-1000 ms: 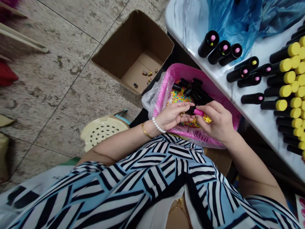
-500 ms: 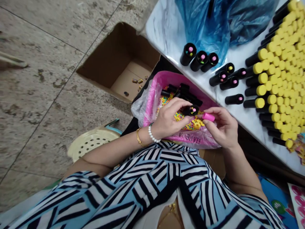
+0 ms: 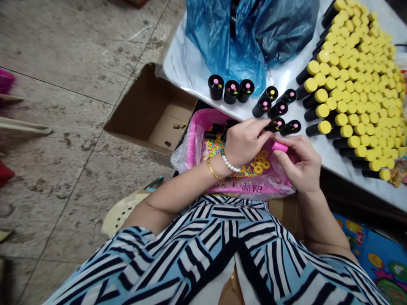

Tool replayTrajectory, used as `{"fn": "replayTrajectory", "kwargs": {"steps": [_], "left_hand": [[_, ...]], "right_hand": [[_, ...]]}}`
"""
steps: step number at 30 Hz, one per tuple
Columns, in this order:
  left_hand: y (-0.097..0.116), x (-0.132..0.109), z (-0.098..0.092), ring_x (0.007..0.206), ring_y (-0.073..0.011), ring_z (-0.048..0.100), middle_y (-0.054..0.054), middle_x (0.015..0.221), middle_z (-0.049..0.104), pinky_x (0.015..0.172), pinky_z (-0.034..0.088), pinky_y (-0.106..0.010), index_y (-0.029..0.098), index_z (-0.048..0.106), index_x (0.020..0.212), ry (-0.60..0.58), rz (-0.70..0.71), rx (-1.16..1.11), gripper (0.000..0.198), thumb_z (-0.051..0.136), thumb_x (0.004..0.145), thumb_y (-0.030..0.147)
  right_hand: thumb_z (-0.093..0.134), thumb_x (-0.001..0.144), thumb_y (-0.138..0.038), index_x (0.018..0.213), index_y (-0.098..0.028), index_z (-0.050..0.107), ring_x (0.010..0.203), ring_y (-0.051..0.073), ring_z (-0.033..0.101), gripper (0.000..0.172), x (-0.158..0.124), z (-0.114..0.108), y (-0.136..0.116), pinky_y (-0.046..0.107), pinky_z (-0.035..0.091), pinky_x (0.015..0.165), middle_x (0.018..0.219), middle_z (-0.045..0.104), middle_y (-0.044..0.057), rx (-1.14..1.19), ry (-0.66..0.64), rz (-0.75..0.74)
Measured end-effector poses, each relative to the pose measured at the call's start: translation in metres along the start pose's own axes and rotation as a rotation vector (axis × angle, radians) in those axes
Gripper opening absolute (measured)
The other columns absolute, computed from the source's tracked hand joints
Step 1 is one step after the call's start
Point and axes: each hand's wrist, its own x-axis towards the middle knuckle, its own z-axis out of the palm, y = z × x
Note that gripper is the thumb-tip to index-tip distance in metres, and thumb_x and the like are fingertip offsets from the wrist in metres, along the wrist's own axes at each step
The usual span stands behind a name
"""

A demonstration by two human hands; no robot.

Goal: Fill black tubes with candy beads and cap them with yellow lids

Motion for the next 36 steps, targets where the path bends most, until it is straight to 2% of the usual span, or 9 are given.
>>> {"fn": "replayTrajectory", "kwargs": {"steps": [4,7,10,13,15,21,26,30,36], "left_hand": [[0.002,0.0,-0.007,0.097,-0.021,0.069,-0.007,0.099,0.075,0.091,0.053,-0.037,0.02,0.076,0.101,-0.069,-0.015,0.072,0.034,0.05,0.107,0.043],[-0.006,-0.008,-0.022,0.097,-0.0206,0.069,-0.006,0.098,0.074,0.091,0.053,-0.037,0.021,0.075,0.098,-0.123,-0.01,0.09,0.038,0.047,0.108,0.045],[-0.035,-0.026,-0.038,0.093,-0.0206,0.069,-0.007,0.097,0.074,0.088,0.054,-0.035,0.019,0.076,0.1,-0.224,-0.028,0.17,0.032,0.053,0.106,0.04],[-0.075,-0.051,-0.051,0.085,-0.0228,0.069,-0.011,0.092,0.072,0.078,0.054,-0.035,0.013,0.077,0.099,-0.498,-0.075,0.417,0.023,0.058,0.099,0.026],[-0.093,-0.067,-0.057,0.082,-0.0236,0.069,-0.013,0.09,0.071,0.075,0.054,-0.035,0.011,0.076,0.1,-0.589,-0.099,0.527,0.025,0.053,0.098,0.019],[-0.099,-0.081,-0.073,0.099,-0.0249,0.068,-0.013,0.109,0.072,0.093,0.057,-0.04,0.013,0.072,0.122,-0.337,-0.171,0.386,0.031,0.054,0.097,0.019],[-0.098,-0.062,-0.069,0.122,-0.0278,0.061,-0.016,0.132,0.062,0.104,0.051,-0.041,0.013,0.064,0.131,-0.296,-0.23,0.415,0.036,0.044,0.102,0.016],[-0.097,-0.045,-0.059,0.122,-0.0326,0.06,-0.021,0.127,0.062,0.1,0.051,-0.045,0.006,0.059,0.136,-0.419,-0.303,0.505,0.041,0.033,0.104,0.011],[-0.091,-0.048,-0.053,0.109,-0.0303,0.066,-0.023,0.12,0.065,0.093,0.054,-0.044,0.001,0.054,0.141,-0.423,-0.268,0.506,0.044,0.038,0.101,0.01]], "right_hand": [[0.078,0.089,-0.029,0.12,-0.029,0.078,0.088,0.022,0.066,0.031,-0.015,0.001,0.003,0.04,0.058,0.079,0.102,0.069,0.006,-0.002,-0.014,0.022],[0.076,0.091,-0.029,0.119,-0.03,0.078,0.095,0.024,0.07,0.027,-0.021,0.005,0.005,0.042,0.058,0.086,0.104,0.074,0.006,0.05,-0.116,0.033],[0.069,0.098,-0.03,0.121,-0.027,0.075,0.098,0.022,0.072,0.024,-0.023,0.023,0.012,0.038,0.058,0.09,0.109,0.077,0.006,0.098,-0.336,-0.015],[0.059,0.104,-0.031,0.12,-0.02,0.074,0.098,0.02,0.072,0.025,-0.017,0.059,0.022,0.033,0.056,0.09,0.11,0.078,0.009,0.034,-0.599,-0.169],[0.056,0.105,-0.029,0.117,-0.017,0.074,0.097,0.021,0.07,0.025,-0.009,0.088,0.029,0.033,0.054,0.087,0.107,0.077,0.01,-0.111,-0.773,-0.304],[0.049,0.105,-0.021,0.104,-0.016,0.074,0.105,0.026,0.061,0.026,0.013,0.155,0.032,0.037,0.045,0.086,0.11,0.073,0.014,-0.512,-0.955,-0.619],[0.058,0.099,-0.017,0.107,-0.013,0.076,0.098,0.024,0.068,0.02,-0.002,0.188,0.034,0.032,0.046,0.082,0.104,0.077,0.014,-0.279,-1.118,-0.48],[0.066,0.095,-0.016,0.111,-0.015,0.076,0.097,0.022,0.071,0.019,-0.005,0.188,0.041,0.03,0.05,0.088,0.106,0.079,0.01,0.12,-1.114,-0.32],[0.071,0.096,-0.038,0.106,-0.021,0.077,0.111,0.021,0.068,0.02,0.019,0.137,0.038,0.035,0.051,0.102,0.118,0.072,0.009,0.462,-1.066,-0.204]]}}
